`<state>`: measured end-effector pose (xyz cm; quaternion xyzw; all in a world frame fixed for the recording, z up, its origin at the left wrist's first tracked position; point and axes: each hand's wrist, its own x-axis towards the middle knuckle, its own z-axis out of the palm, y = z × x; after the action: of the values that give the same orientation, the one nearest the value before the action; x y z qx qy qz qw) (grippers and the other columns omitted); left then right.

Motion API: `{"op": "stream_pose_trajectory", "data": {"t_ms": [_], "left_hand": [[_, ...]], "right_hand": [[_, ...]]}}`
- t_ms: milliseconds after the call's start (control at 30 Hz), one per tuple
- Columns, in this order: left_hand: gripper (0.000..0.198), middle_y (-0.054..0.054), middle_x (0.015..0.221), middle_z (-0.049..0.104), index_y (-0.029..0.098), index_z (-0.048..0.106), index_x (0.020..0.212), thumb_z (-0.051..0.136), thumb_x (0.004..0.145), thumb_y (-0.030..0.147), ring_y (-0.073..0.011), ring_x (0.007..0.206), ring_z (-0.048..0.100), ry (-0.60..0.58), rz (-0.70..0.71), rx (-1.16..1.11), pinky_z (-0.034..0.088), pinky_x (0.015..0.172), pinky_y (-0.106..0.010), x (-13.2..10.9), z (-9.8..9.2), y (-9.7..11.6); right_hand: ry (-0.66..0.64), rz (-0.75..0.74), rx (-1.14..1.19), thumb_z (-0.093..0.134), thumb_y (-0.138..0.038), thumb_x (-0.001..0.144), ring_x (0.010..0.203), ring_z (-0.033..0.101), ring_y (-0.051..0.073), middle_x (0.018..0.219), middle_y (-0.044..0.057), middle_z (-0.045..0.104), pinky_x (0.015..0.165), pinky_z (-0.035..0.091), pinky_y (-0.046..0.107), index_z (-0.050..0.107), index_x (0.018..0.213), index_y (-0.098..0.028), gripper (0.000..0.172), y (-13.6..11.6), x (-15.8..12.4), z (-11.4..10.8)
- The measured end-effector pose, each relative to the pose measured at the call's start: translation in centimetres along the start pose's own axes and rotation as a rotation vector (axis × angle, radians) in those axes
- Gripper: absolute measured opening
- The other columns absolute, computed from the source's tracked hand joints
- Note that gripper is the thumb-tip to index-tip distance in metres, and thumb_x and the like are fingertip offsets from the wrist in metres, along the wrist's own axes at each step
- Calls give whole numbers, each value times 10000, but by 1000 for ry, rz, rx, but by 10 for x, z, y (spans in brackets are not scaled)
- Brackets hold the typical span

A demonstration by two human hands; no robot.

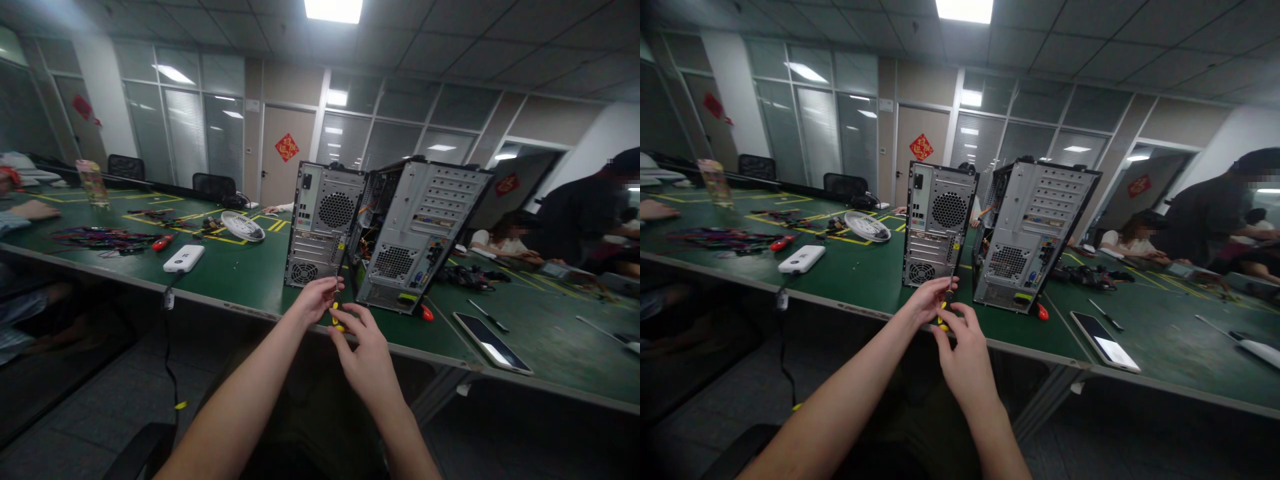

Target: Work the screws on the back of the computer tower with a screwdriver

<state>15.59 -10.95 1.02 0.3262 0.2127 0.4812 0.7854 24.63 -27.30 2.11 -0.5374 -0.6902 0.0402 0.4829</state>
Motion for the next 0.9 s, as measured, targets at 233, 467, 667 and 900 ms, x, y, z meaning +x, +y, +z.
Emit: {"op": "stream_pose_trajectory", "data": {"t_ms": [233, 467, 667, 900], "left_hand": [[91, -60, 823, 759, 122, 822, 970, 803, 881, 124, -81, 639, 635, 3, 9, 14, 442, 583, -187, -1, -4, -1], [116, -62, 831, 773, 129, 826, 947, 830, 865, 210, -84, 640, 640, -20, 9, 45, 463, 592, -193, -5, -4, 1], [149, -73, 851, 792, 133, 835, 952, 835, 827, 213, -91, 641, 635, -15, 22, 59, 455, 600, -199, -2, -8, 0], [195, -67, 843, 775, 142, 833, 959, 847, 793, 245, -94, 638, 618, -27, 49, 59, 427, 569, -198, 3, -12, -5]], "right_hand": [[48, 8, 56, 724, -417, 995, 998, 736, 265, 1165, 112, 688, 869, 673, 396, 746, 1108, -229, 221, -3, 0, 6], [95, -38, 28, 721, -380, 1001, 996, 727, 261, 1180, 116, 686, 867, 662, 403, 752, 1110, -225, 192, -6, 1, 10], [31, 12, 40, 687, -303, 996, 1097, 742, 266, 1322, 118, 654, 955, 666, 428, 809, 1257, -278, 289, -2, -2, 10], [-14, -8, 14, 615, -228, 999, 1240, 706, 300, 1399, 136, 662, 1040, 645, 478, 753, 1330, -257, 360, -4, -3, 6]]}}
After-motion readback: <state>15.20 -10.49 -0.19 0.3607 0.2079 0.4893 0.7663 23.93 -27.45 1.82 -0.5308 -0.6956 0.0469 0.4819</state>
